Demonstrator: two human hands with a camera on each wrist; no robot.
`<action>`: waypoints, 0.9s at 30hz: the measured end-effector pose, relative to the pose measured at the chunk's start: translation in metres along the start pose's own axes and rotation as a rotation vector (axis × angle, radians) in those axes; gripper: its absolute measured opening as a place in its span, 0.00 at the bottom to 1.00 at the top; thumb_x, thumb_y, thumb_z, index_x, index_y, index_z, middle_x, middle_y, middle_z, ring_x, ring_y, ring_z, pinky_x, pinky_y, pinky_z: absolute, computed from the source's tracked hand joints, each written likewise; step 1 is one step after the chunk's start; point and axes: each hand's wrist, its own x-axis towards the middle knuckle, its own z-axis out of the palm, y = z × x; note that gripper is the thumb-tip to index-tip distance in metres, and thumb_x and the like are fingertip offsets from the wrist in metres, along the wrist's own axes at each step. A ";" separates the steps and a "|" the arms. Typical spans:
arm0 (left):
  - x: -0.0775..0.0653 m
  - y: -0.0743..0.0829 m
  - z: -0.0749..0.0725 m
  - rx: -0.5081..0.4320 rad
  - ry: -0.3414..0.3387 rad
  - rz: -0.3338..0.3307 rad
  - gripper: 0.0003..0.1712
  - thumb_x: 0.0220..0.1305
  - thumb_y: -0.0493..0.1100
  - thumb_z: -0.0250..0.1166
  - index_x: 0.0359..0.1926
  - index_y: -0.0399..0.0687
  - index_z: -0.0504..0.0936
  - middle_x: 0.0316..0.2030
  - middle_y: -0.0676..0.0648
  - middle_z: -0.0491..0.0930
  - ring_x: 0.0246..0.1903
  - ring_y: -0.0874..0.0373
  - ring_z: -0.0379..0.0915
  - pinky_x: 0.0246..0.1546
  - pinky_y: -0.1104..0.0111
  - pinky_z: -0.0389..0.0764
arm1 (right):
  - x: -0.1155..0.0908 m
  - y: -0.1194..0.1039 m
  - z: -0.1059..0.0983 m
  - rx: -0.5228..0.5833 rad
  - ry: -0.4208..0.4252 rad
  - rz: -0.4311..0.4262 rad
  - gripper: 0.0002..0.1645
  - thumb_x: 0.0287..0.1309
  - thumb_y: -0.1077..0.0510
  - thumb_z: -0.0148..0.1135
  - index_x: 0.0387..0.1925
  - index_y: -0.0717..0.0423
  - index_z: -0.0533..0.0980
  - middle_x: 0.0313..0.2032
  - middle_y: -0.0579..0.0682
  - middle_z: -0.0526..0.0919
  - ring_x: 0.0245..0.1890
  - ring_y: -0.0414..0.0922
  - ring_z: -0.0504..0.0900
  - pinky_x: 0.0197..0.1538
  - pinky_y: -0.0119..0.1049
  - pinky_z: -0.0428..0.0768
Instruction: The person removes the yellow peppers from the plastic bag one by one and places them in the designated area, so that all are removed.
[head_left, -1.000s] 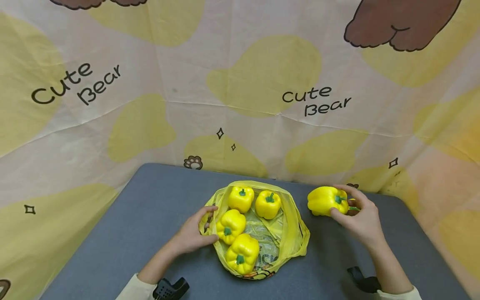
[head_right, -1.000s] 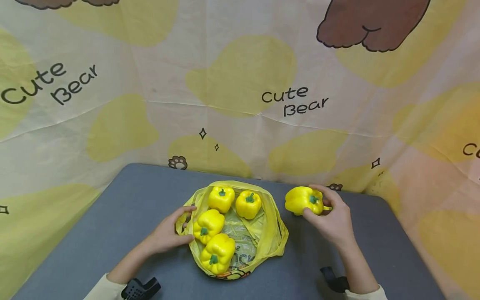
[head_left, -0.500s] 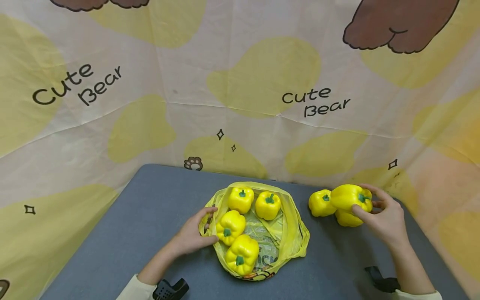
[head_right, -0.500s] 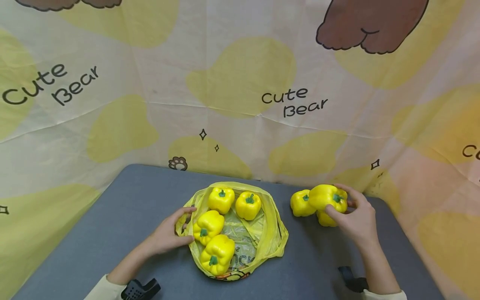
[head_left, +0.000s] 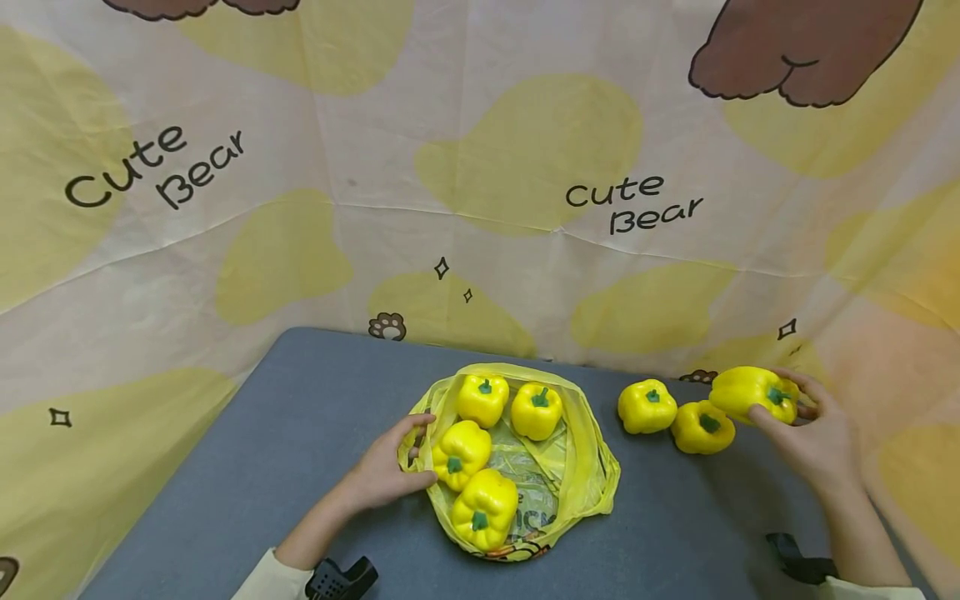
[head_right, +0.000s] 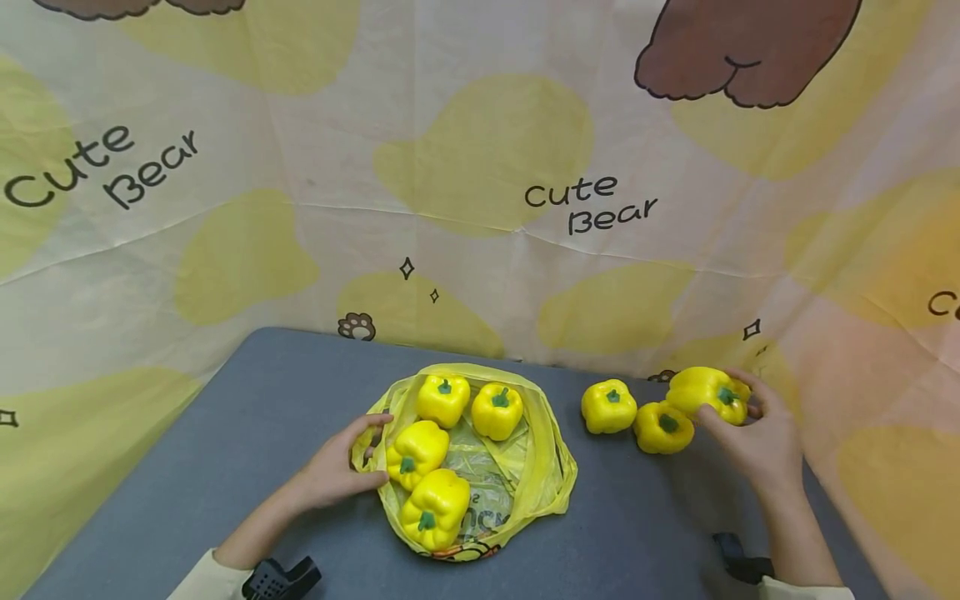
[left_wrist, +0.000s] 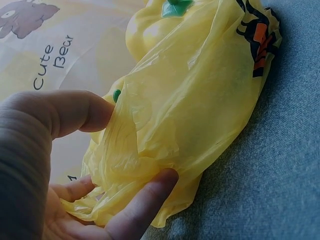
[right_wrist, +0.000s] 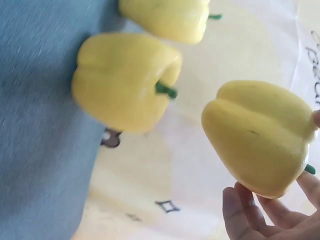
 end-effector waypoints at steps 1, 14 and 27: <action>0.000 0.000 0.000 0.002 0.000 0.001 0.44 0.49 0.45 0.72 0.67 0.46 0.64 0.64 0.34 0.66 0.50 0.41 0.76 0.46 0.58 0.78 | 0.001 0.003 -0.002 -0.009 0.010 0.016 0.35 0.51 0.52 0.69 0.62 0.51 0.72 0.55 0.62 0.71 0.24 0.21 0.68 0.20 0.25 0.73; 0.001 0.000 0.002 -0.001 -0.004 -0.012 0.44 0.49 0.45 0.72 0.67 0.47 0.64 0.65 0.35 0.66 0.50 0.42 0.77 0.46 0.61 0.78 | 0.016 0.042 -0.014 -0.005 0.037 0.028 0.34 0.50 0.53 0.70 0.61 0.48 0.73 0.42 0.28 0.68 0.20 0.24 0.69 0.20 0.23 0.72; 0.000 0.001 -0.001 0.011 -0.006 -0.019 0.44 0.49 0.46 0.73 0.67 0.48 0.65 0.62 0.35 0.68 0.49 0.46 0.77 0.45 0.62 0.77 | 0.019 0.077 -0.007 -0.074 -0.028 -0.009 0.36 0.51 0.52 0.70 0.60 0.60 0.72 0.42 0.42 0.76 0.23 0.21 0.65 0.22 0.24 0.71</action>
